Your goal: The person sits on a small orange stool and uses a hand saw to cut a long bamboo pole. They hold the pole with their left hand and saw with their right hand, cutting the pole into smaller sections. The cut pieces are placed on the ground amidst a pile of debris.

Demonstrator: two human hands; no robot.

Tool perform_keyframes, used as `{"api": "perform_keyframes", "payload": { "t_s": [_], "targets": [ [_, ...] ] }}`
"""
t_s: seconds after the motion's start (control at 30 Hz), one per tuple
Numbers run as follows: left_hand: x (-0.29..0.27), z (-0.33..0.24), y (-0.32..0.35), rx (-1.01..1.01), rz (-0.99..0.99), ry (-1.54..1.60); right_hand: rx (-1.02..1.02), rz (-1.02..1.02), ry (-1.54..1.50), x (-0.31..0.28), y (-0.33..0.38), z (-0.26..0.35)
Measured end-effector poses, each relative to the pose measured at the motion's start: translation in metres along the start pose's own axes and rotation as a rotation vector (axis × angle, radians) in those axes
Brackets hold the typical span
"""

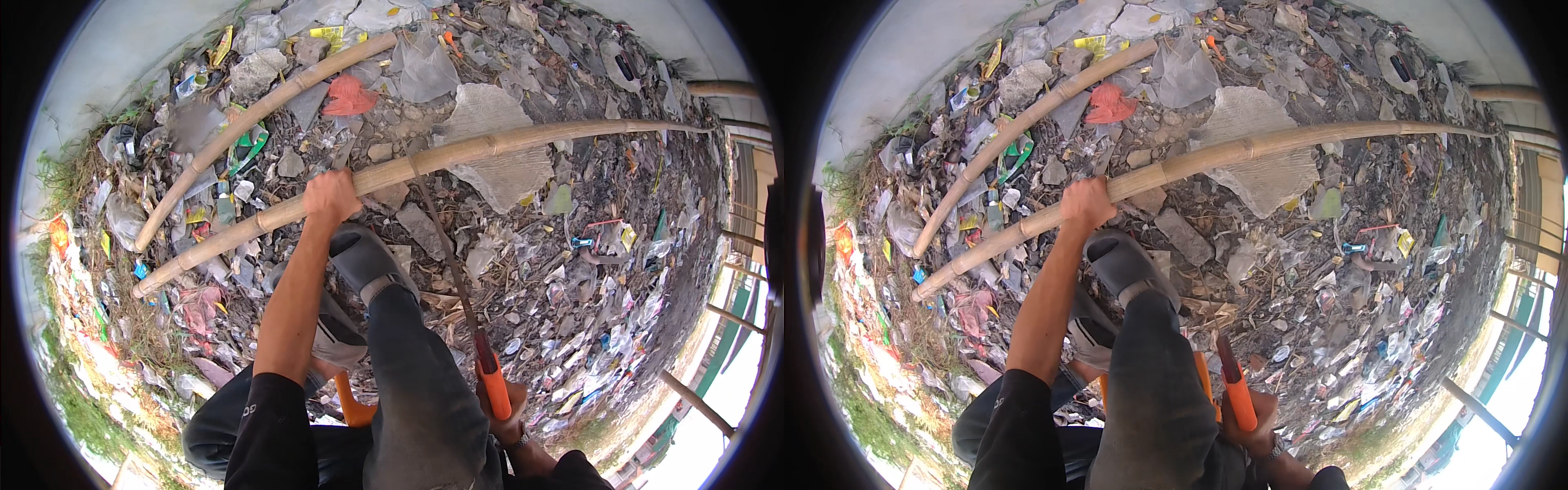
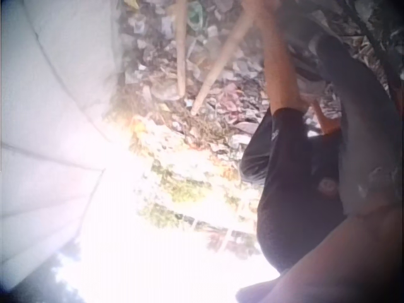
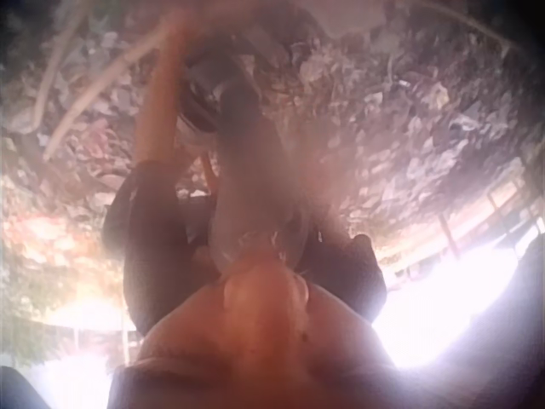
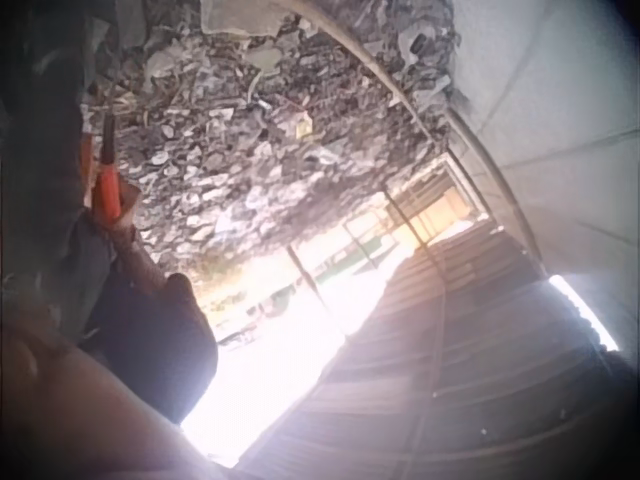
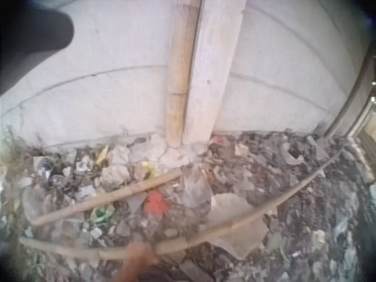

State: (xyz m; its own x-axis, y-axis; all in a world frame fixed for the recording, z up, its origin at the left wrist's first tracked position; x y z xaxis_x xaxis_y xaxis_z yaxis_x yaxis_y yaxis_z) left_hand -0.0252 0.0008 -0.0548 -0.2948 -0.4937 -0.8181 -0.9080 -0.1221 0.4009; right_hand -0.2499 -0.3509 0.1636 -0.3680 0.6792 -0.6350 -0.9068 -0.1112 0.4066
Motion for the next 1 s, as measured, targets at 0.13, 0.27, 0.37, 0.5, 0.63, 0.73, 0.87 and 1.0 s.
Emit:
{"api": "perform_keyframes", "payload": {
  "t_s": [0.13,0.27,0.37,0.5,0.63,0.73,0.87,1.0],
  "targets": [
    [0.004,-0.010,0.009,-0.018,-0.022,0.004,-0.127,-0.142,-0.117,0.042,-0.142,0.012],
    [0.003,-0.008,0.017,-0.007,0.040,-0.038,-0.115,-0.161,-0.196,0.055,-0.191,0.041],
    [0.019,0.004,0.018,0.049,-0.038,-0.037,-0.182,-0.194,-0.182,0.063,-0.182,0.020],
    [0.041,0.003,0.044,0.055,-0.052,-0.023,-0.097,-0.135,-0.157,0.058,-0.153,0.028],
    [0.038,0.003,0.043,0.026,-0.077,-0.004,-0.017,-0.093,-0.228,0.040,-0.165,0.038],
    [0.033,0.001,0.045,0.033,-0.096,-0.009,-0.062,-0.065,-0.079,0.028,-0.170,0.066],
    [0.009,-0.009,0.037,0.073,-0.090,0.007,-0.148,-0.150,-0.088,0.028,-0.164,0.075],
    [-0.016,-0.018,0.022,0.123,-0.102,0.003,-0.179,-0.224,-0.075,0.019,-0.181,0.097]
  ]
}}
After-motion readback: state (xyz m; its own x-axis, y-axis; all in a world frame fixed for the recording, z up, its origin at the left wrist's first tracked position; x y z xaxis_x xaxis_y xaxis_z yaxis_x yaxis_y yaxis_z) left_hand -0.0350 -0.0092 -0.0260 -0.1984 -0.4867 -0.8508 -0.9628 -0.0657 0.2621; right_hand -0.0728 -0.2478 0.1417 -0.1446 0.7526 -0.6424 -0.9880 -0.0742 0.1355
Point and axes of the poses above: each hand's wrist, its own y-axis away from the middle knuckle, its own x-axis out of the palm, z = x × y, the point moved 5 cm from there along -y, towards the middle knuckle, and after that the axes turned 10 degrees about y, right-handed, at the moved point
